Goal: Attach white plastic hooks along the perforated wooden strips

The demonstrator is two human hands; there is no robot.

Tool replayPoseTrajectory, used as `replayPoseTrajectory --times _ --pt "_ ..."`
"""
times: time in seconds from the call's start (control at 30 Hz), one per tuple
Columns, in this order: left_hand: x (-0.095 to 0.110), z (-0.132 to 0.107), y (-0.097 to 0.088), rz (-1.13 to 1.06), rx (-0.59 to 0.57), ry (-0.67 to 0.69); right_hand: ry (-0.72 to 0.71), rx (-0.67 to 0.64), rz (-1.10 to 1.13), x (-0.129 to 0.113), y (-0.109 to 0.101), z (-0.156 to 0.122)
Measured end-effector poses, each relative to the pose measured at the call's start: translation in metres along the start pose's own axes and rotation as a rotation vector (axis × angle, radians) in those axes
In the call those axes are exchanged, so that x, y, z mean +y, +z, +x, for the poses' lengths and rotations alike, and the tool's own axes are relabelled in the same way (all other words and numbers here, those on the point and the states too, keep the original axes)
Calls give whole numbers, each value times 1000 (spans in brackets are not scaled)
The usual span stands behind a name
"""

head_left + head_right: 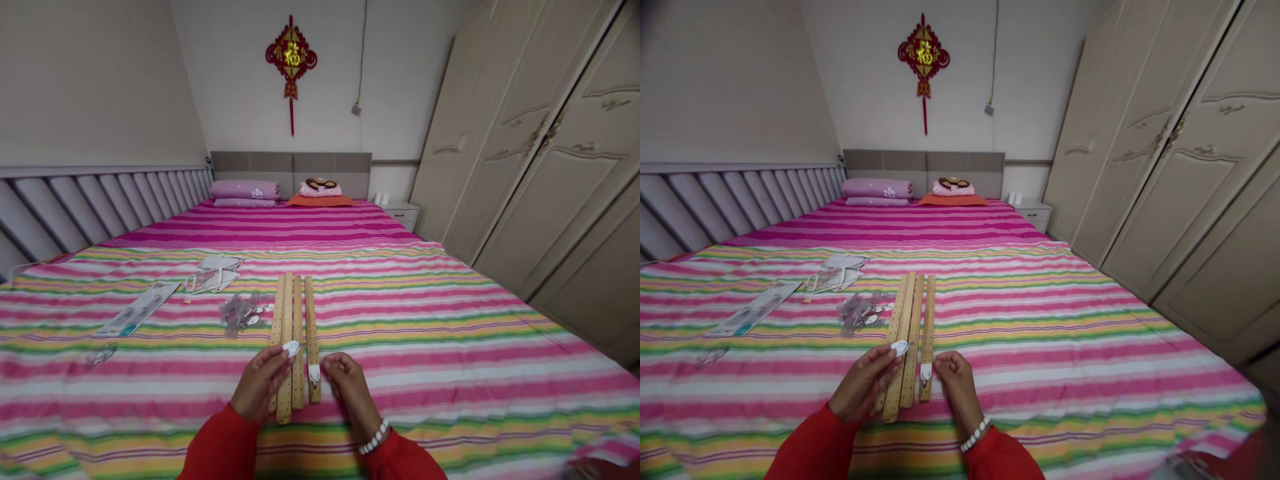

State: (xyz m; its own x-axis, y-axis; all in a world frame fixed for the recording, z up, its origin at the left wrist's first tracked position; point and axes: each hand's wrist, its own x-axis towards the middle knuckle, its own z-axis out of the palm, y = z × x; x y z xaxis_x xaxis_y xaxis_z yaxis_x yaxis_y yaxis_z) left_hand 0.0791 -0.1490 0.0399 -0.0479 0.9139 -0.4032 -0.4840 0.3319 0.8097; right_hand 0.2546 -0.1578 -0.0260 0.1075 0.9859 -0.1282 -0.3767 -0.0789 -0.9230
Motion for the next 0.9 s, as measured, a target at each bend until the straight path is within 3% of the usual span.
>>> replayPoseTrajectory --times 0.17,0.43,0.67,0.9 --pt "-18 1 10 176 -71 114 -58 -47 46 -19 5 -6" --pt "-16 19 29 454 -254 307 -41 -108 37 -23 13 5" --pt "-31 51 29 478 -154 367 16 -38 70 -12 14 27" --pt "-37 60 31 645 -125 428 59 7 -6 0 13 42"
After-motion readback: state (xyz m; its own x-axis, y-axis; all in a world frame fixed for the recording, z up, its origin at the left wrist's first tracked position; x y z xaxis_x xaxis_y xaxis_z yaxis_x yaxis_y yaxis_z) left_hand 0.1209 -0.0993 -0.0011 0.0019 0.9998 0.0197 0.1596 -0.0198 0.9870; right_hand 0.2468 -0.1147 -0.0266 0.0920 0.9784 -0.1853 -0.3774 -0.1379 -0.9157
